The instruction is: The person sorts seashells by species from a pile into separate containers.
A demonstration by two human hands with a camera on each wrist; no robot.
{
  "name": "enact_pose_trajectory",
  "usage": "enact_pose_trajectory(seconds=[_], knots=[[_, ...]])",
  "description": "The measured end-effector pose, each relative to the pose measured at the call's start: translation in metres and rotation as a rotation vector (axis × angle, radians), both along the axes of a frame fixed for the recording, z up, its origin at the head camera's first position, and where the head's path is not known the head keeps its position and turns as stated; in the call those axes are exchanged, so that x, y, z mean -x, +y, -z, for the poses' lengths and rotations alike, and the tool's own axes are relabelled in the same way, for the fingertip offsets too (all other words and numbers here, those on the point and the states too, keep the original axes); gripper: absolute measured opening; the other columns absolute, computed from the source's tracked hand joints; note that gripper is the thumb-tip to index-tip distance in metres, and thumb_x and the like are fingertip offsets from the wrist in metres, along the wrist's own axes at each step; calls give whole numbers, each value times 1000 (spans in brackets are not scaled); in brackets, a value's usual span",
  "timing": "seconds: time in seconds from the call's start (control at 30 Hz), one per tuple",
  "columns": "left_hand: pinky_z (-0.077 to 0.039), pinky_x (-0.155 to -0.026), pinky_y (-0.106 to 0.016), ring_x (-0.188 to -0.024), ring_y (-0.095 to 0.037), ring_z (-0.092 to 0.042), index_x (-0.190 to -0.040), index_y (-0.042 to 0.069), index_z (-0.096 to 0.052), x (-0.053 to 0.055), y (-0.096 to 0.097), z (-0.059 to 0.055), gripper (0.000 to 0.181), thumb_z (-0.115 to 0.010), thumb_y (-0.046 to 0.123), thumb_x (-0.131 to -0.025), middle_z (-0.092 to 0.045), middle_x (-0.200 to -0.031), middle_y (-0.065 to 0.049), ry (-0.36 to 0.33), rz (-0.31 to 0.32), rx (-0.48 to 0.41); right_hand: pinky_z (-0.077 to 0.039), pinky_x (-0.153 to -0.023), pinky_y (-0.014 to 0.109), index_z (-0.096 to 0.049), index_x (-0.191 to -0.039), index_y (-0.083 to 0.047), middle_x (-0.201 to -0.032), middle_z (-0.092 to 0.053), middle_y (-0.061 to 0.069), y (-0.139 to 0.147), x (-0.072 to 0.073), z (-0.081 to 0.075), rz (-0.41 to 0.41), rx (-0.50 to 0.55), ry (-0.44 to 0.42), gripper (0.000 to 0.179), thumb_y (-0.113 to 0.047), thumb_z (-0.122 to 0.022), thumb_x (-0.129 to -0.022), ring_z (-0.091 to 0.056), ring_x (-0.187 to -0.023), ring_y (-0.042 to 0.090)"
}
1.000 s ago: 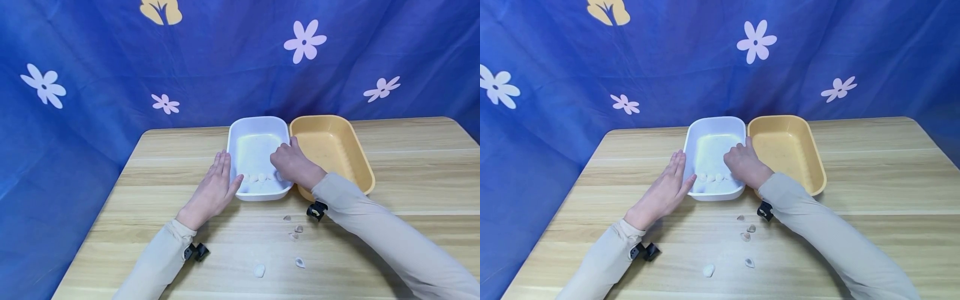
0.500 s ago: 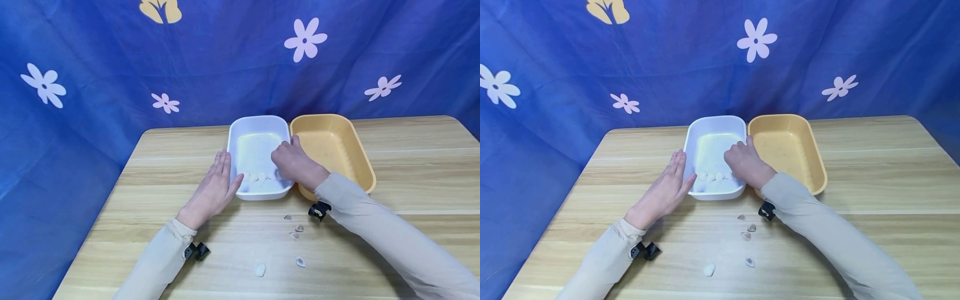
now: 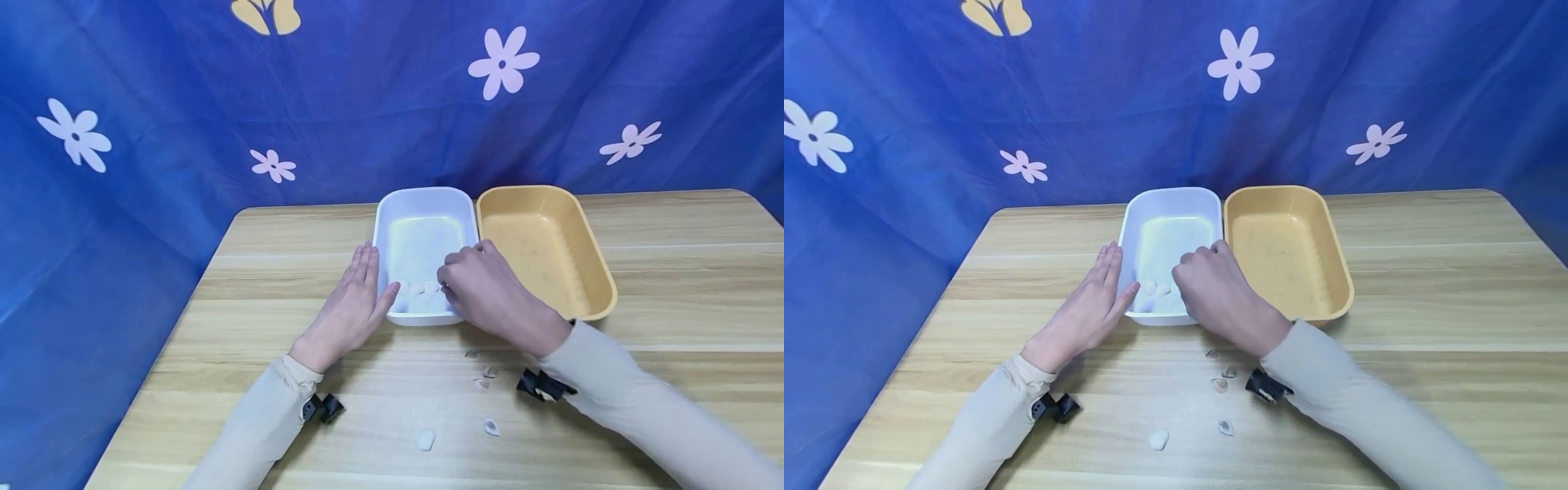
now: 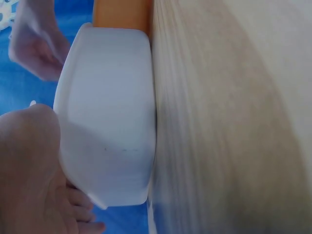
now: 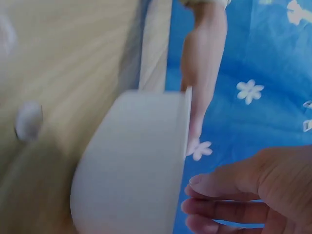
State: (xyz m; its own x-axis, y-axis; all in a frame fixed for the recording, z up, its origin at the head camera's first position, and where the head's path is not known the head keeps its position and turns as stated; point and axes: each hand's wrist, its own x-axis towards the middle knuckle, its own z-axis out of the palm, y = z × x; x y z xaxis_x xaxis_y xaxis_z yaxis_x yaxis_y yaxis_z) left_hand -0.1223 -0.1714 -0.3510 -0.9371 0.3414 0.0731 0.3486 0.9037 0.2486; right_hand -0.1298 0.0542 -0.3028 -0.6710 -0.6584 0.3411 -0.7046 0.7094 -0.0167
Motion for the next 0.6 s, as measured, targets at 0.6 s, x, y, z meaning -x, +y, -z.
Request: enact_pose_trajectory(seconds=[0.6], knots=[[-14,-119,-45,-146,-36,-3,-149,-12,-9,-2,0,-1,76,-20,48,-104,-6,-156,-28,2,-7,-7,-37,-47,16,-63,-75,-20,-68,-48,-11,-15,-104,39,-383,-189,-282,15,-21,-78,-78,-49,-60,1]])
